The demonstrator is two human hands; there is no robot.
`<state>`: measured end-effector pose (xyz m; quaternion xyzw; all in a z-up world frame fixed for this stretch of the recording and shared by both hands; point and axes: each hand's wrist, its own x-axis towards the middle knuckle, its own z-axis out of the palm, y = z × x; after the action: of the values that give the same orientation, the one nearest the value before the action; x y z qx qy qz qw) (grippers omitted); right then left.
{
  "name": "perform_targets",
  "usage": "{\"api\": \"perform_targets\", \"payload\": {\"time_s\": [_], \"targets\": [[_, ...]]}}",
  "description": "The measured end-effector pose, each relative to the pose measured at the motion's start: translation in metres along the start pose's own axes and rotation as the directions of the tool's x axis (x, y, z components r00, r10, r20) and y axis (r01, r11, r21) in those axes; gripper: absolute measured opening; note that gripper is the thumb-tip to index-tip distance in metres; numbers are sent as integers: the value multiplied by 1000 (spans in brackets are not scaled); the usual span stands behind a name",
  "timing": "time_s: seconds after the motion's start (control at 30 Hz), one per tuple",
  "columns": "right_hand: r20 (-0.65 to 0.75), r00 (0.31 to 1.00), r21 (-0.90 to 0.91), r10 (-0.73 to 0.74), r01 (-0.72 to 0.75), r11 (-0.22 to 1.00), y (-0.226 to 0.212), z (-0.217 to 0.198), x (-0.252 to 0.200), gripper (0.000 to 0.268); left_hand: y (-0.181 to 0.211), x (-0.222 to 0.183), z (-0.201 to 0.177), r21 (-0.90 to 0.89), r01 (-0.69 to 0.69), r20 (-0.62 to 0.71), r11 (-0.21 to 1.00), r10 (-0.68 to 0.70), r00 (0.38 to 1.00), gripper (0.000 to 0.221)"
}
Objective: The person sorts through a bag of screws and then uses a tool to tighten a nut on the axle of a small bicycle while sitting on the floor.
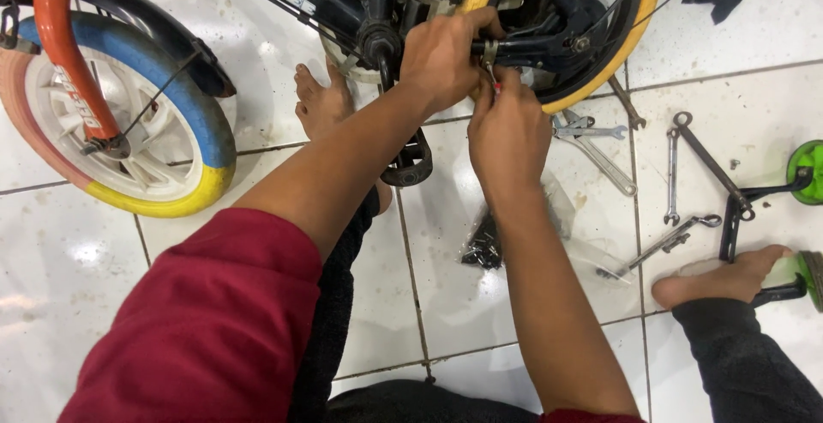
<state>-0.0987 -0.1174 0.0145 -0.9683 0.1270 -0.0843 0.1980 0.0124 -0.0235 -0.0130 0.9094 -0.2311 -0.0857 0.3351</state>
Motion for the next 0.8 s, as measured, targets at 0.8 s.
{"api": "perform_targets", "payload": {"time_s": [0.8], "targets": [[718, 623, 683, 311, -716, -144, -1, -20, 30, 18, 0, 1, -8, -69, 45, 31, 997, -43, 999, 47]]}}
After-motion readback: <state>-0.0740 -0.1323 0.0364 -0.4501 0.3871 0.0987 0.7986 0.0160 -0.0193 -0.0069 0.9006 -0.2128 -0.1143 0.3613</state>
